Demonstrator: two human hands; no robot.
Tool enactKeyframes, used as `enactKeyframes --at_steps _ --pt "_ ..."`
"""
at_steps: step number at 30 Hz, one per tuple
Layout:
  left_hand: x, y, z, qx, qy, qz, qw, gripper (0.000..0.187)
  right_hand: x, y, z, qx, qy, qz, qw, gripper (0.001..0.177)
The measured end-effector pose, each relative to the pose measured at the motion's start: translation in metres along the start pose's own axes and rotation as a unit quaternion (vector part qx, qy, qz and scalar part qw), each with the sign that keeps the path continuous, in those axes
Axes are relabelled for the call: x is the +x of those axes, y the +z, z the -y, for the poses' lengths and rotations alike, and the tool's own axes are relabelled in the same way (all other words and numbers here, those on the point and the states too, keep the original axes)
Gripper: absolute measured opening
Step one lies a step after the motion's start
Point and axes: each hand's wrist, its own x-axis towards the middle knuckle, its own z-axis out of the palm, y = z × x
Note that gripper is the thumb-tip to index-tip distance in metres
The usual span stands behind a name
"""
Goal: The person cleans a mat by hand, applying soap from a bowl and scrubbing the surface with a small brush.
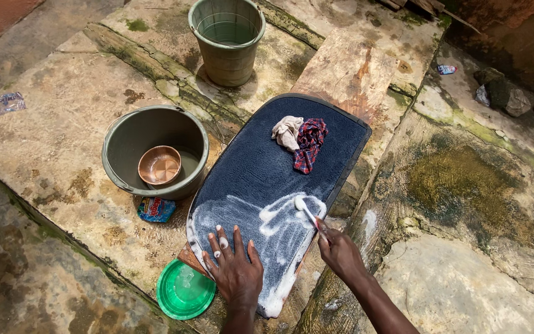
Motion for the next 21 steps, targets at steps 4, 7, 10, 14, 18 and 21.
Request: enactKeyframes --at_steps 4,7,10,14,18,21 --pt "0.001 0.004 0.001 0.006 -0.001 -0.01 1.0 0.062 0.011 -0.025 0.013 0.029 -0.005 0.005 1.0 0.046" --pt "0.0 0.005 0.001 0.017 -0.005 0.006 1.0 0.063 0.02 -0.017 0.021 0.042 -0.053 0.024 0.997 0.045" --pt "-0.001 0.004 -0.001 0.014 -0.006 -0.008 1.0 0.063 0.019 -0.017 0.024 -0.03 -0.089 0.022 0.995 0.045" --pt "-0.001 -0.002 -0.002 0.012 -0.003 0.003 1.0 0.063 0.006 -0.005 0.025 -0.03 -0.163 0.005 0.986 0.043" --pt "-0.003 -0.007 -0.003 0.005 -0.006 0.016 1.0 0.062 0.0 -0.026 0.02 -0.022 -0.039 0.025 0.999 0.048" --pt "-0.003 -0.005 0.0 -0.003 -0.005 0.006 1.0 0.062 -0.01 -0.013 0.023 0.059 -0.011 0.05 0.997 0.044"
